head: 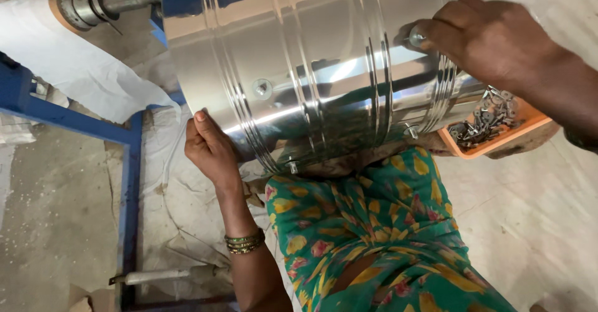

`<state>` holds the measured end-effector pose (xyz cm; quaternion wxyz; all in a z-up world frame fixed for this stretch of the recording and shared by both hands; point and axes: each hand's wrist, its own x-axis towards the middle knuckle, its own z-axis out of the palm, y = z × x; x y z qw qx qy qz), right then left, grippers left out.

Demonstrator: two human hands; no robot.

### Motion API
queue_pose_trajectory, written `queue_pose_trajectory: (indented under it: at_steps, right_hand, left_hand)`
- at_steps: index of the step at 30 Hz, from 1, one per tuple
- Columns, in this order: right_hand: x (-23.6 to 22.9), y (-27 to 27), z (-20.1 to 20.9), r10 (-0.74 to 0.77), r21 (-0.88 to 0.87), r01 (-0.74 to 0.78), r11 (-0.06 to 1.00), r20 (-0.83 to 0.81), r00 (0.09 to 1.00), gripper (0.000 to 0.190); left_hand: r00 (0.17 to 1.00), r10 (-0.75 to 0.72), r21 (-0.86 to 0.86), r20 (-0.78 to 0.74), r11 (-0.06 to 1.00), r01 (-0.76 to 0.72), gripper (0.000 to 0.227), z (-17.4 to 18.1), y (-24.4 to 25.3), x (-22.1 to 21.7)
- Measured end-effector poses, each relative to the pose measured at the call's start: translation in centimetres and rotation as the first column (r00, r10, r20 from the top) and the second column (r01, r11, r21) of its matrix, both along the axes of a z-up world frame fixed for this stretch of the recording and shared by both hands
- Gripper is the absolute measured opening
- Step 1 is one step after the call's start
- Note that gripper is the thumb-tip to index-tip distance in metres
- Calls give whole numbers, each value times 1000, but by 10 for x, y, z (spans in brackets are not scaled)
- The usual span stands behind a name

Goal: The person attaches small metal fasteners to a large cylindrical stainless steel container. They pick fasteners from a nearby tray, insert them into pre-drilled holes on the container's surface, and tighten them by hand. The person rotates the container to access different sections and continues the process until the visible holes are filled.

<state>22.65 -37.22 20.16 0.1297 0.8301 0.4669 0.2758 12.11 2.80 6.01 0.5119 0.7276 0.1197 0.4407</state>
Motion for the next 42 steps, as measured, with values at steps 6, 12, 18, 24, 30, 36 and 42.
queue_pose_trajectory:
  at_steps: [6,12,18,24,30,36,42]
  right_hand:
    - [2,-41,-43,-212,545,291,786,-205,956,44]
    - [25,-41,-89,284,669,735,111,-730,622,52]
    - [-28,22,-33,376,705,621,342,-709,597,36]
    - [-88,44,-18,472,790,380,482,-599,647,29]
    - [-125,6,-72,399,761,634,141,-629,667,27]
    - [-82,-47,-111,459,593,798,-105,-683,568,27]
    - [-8,-114,-147,475,691,708,-145,-579,662,39]
  left_hand:
    - [999,-17,-108,-30,994,14,44,-18,-6,-27]
    - [999,8,-199,32,980,-1,44,-56,2,-47]
    - [972,225,-142,66,966,-214,54,-98,87,-61]
    - [975,158,-299,156,948,-106,49,-109,111,-77]
    - [996,45,-196,76,980,-29,36,-81,82,-70]
    - [997,77,-10,-20,997,-77,49,-12,17,-70]
    - [997,-61,253,-55,965,73,40,59,-63,-98]
